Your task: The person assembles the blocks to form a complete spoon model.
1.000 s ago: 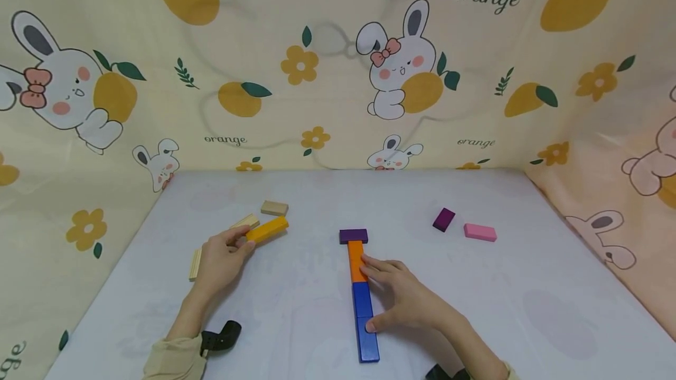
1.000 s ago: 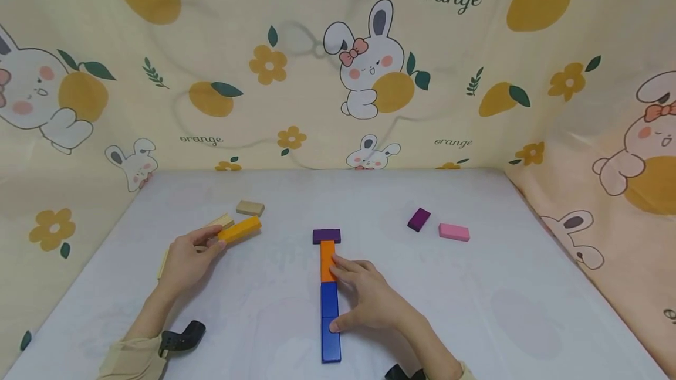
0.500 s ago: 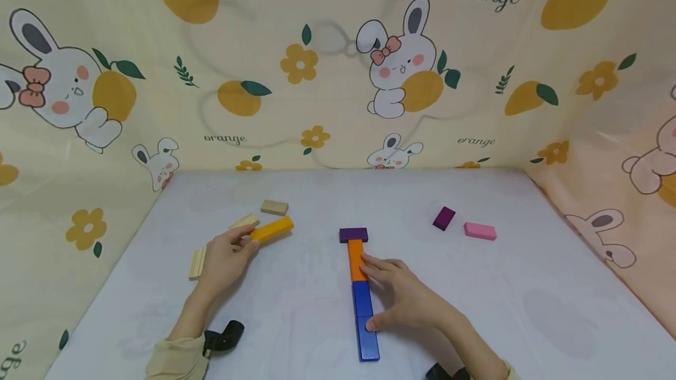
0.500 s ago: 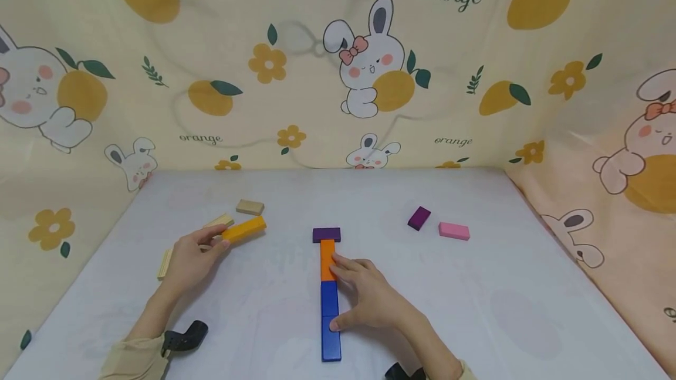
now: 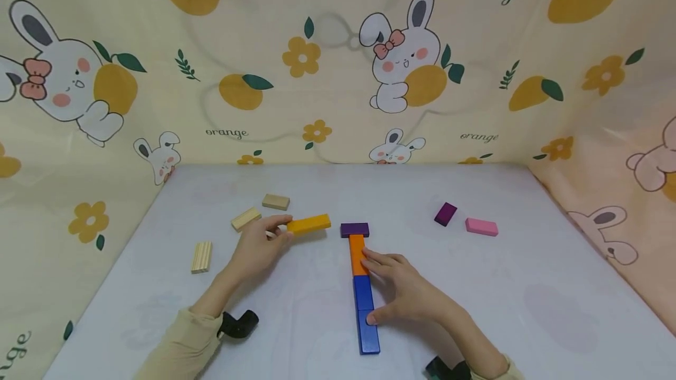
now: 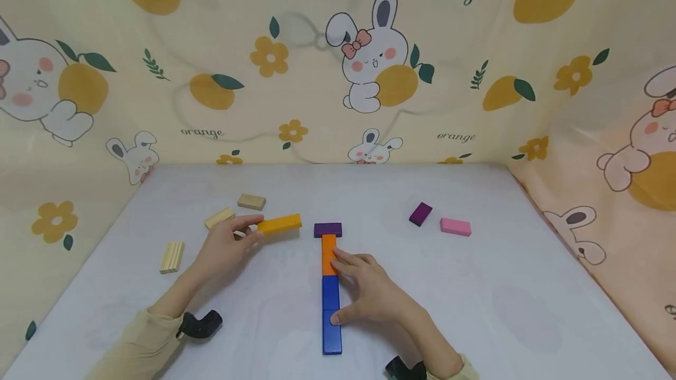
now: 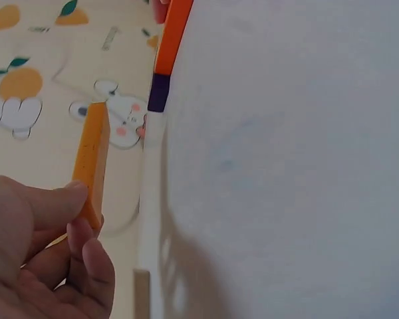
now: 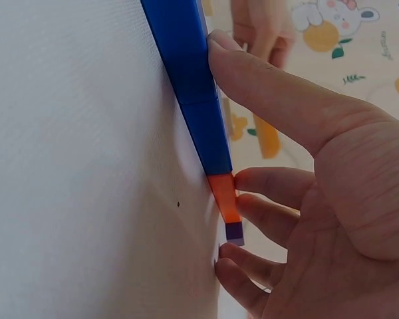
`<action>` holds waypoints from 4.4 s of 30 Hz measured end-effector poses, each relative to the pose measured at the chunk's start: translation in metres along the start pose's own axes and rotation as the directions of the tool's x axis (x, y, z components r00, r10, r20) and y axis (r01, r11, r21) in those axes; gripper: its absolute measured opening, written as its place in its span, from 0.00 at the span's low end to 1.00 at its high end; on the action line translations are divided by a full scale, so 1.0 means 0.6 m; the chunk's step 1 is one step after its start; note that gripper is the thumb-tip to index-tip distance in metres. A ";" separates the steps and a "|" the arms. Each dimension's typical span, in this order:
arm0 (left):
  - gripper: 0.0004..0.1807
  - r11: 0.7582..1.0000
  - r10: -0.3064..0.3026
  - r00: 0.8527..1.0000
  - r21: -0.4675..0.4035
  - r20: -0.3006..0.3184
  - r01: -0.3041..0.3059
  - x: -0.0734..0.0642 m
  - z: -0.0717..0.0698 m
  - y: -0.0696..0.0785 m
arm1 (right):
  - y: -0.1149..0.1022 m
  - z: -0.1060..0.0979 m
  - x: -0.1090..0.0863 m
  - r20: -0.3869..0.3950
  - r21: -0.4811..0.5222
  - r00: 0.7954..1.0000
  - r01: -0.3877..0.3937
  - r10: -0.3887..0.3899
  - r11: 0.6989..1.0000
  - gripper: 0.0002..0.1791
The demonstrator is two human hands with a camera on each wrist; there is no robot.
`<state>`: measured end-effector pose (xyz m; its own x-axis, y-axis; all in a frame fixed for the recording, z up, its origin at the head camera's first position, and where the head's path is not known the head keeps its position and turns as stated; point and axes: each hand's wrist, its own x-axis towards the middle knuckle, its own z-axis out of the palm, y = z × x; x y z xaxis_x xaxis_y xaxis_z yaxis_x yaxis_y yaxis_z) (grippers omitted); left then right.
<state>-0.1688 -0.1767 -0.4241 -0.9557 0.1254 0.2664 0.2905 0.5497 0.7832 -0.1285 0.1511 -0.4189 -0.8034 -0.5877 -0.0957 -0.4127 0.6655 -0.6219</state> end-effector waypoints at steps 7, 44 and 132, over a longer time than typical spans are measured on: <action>0.19 0.997 0.045 0.996 0.055 0.083 -0.050 0.047 0.013 0.030 | 0.003 -0.001 -0.003 -0.002 0.007 1.000 -0.002 0.002 1.000 0.52; 0.17 0.997 -0.019 0.947 0.075 0.321 -0.006 0.145 0.114 0.011 | 0.000 0.001 0.000 0.017 -0.009 1.000 0.012 -0.011 1.000 0.53; 0.44 0.982 -0.186 0.971 0.074 0.150 0.177 -0.124 -0.228 -0.149 | 0.004 0.000 -0.004 -0.002 0.010 1.000 0.005 -0.005 1.000 0.52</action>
<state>-0.1172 -0.3480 -0.4372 -0.9892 0.1438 0.0285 0.1128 0.6225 0.7744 -0.1275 0.1539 -0.4205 -0.8022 -0.5900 -0.0917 -0.4123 0.6584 -0.6297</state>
